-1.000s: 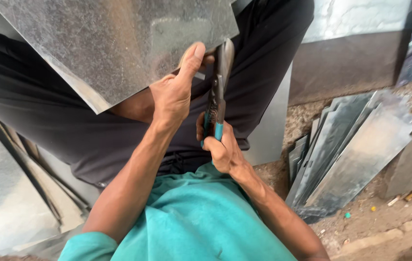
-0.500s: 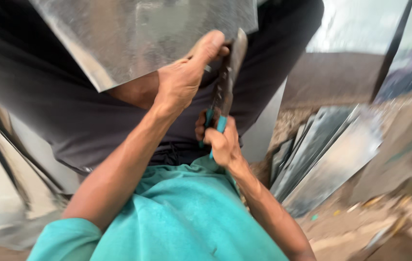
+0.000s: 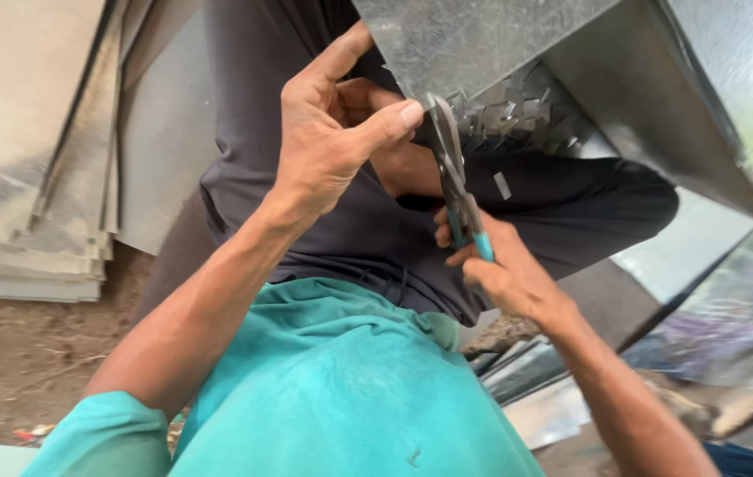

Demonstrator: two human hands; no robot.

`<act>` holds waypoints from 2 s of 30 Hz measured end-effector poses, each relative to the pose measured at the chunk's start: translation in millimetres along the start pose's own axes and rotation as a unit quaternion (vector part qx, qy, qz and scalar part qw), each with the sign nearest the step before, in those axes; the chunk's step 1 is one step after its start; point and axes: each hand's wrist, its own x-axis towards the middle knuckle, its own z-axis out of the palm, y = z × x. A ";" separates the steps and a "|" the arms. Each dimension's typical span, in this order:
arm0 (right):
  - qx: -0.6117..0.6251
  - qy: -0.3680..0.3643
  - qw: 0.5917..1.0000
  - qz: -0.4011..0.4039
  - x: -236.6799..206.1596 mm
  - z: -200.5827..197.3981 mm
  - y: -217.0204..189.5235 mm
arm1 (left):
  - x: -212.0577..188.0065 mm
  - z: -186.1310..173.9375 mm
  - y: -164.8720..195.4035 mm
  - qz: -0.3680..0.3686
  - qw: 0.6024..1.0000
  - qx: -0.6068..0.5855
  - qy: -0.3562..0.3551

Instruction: The person sits cross-legged on the ground and uses tin snips to cut small rectangular pieces from a large metal sheet. The person repeatedly positions the snips, cuts, and removes the small cut pieces, which accumulate on the ground.

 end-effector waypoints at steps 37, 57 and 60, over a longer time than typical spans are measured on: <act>0.061 0.094 0.987 0.115 -48.4 50.4 25.3 | -11.1 36.7 18.5 -0.071 0.997 -0.021 0.025; -0.063 0.221 0.973 0.009 -56.5 46.8 88.9 | 100.7 77.6 35.4 0.029 0.971 0.226 -0.076; 0.005 0.246 0.965 0.093 -65.3 53.6 112.4 | 133.1 113.1 24.6 0.085 0.974 0.210 -0.008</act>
